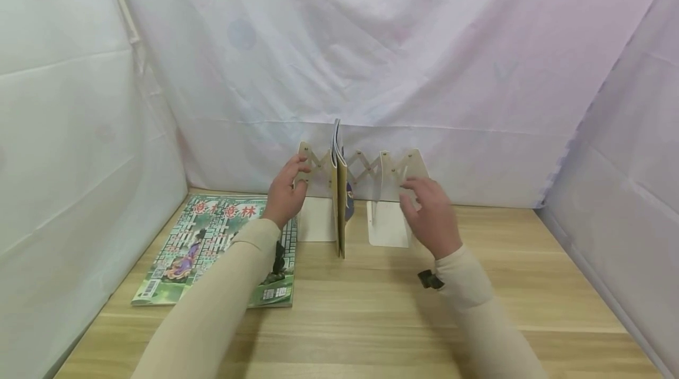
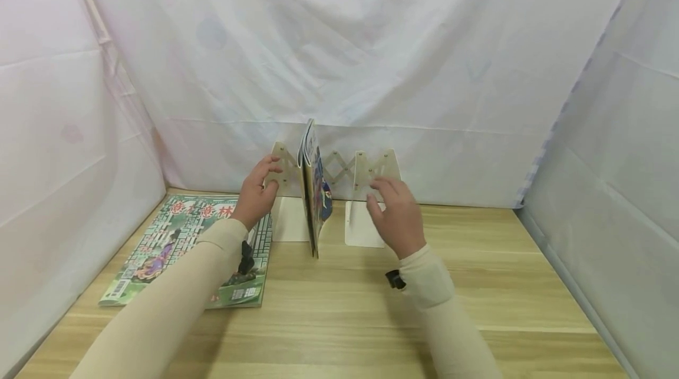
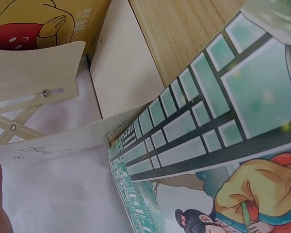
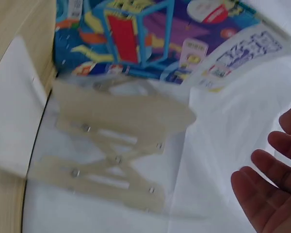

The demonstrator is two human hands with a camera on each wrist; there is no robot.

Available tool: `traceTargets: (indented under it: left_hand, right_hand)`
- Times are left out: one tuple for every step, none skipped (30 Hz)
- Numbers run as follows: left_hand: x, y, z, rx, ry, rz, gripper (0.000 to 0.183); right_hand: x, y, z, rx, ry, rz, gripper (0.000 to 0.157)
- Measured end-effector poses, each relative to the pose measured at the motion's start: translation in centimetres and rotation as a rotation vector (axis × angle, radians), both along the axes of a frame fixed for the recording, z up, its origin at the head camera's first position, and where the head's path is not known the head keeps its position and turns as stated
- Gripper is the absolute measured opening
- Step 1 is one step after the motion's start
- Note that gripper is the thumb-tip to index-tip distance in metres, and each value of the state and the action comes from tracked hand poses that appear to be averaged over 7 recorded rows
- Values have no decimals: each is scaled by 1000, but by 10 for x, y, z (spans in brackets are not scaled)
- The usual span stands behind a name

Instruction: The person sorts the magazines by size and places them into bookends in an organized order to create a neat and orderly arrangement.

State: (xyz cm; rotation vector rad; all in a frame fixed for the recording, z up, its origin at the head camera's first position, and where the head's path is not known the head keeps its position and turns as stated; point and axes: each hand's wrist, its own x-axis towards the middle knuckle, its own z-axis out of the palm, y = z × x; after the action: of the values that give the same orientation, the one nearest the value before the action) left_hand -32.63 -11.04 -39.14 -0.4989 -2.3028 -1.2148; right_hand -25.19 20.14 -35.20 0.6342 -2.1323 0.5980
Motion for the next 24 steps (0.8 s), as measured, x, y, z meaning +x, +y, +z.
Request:
traceTargets:
  left_hand:
    - [0,0,0,0,0,-2,29]
    - [0,0,0,2,-2,-6,29]
    - [0,0,-1,3,-5,-8,29]
    - [0,0,-1,2,-9,-11,29]
    - [0,0,0,0,-14,-9,29]
    - [0,0,0,-1,-18,-10,30]
    - [0,0,0,-3,-22,-10,30]
    - [1,0,0,-4,-26,-9,30]
    - [1,0,0,-7,-30,-7,30]
    - [2,-1,0,-8,-35,-5,31]
    - [2,-2,0,-7,-37,-6,31]
    - [2,-2,0,-8,-41,-8,31]
    - [2,-2,0,-9,-43,-8,31]
    - [2,-2,0,-9,-46,-9,31]
    - [2,-2,1,-8,-49,-10,31]
    - [2,-2,0,-9,-52,-10,31]
    - [2,-2,0,-10,-53,-10,31]
    - [2,-2,0,-11,-55,-8,31]
    - [2,-2,1,-9,-57,-8,31]
    - [2,-2,1,-8,-60,-7,31]
    - [2,-2,1,-8,-60,-7,31]
    - [2,-2,1,-7,-60,-8,31]
    - [2,-2,1,-7,-57,-9,31]
    - [2,-2,1,-5,-56,-9,31]
  right_hand:
    - [-2,6,0,0,17,-10,19]
    - [-4,11,0,-3,29,-18,19]
    - [-6,17,0,-4,38,-28,19]
    - [-8,22,-1,-7,44,-36,19]
    - [-11,26,-1,-5,42,-45,19]
    - [-13,31,-1,-3,33,-53,20]
    - [-15,35,-1,-1,18,-62,20]
    - [-17,38,-2,0,-5,-66,22]
    - [-19,41,-2,-2,-33,-67,23]
    - [-21,43,-2,-1,-60,-65,25]
    - [-23,45,-2,0,-89,-62,27]
    - [-25,46,-2,-1,-114,-56,28]
    - [-27,47,-2,-4,-137,-48,30]
    - [-29,47,-2,-6,-156,-38,32]
    - [-31,48,-2,-6,-172,-29,34]
    - [-32,48,-3,-6,-185,-20,36]
    - [-35,48,-3,-4,-199,-12,38]
    - [-37,48,-4,-1,-213,-5,40]
    - [-39,48,-5,1,-226,2,42]
    - [-41,48,-7,6,-238,5,44]
    - [-43,48,-8,10,-249,7,45]
    - [-45,48,-11,11,-259,7,46]
    - [-47,48,-13,11,-266,6,46]
    - [-49,49,-15,8,-269,6,46]
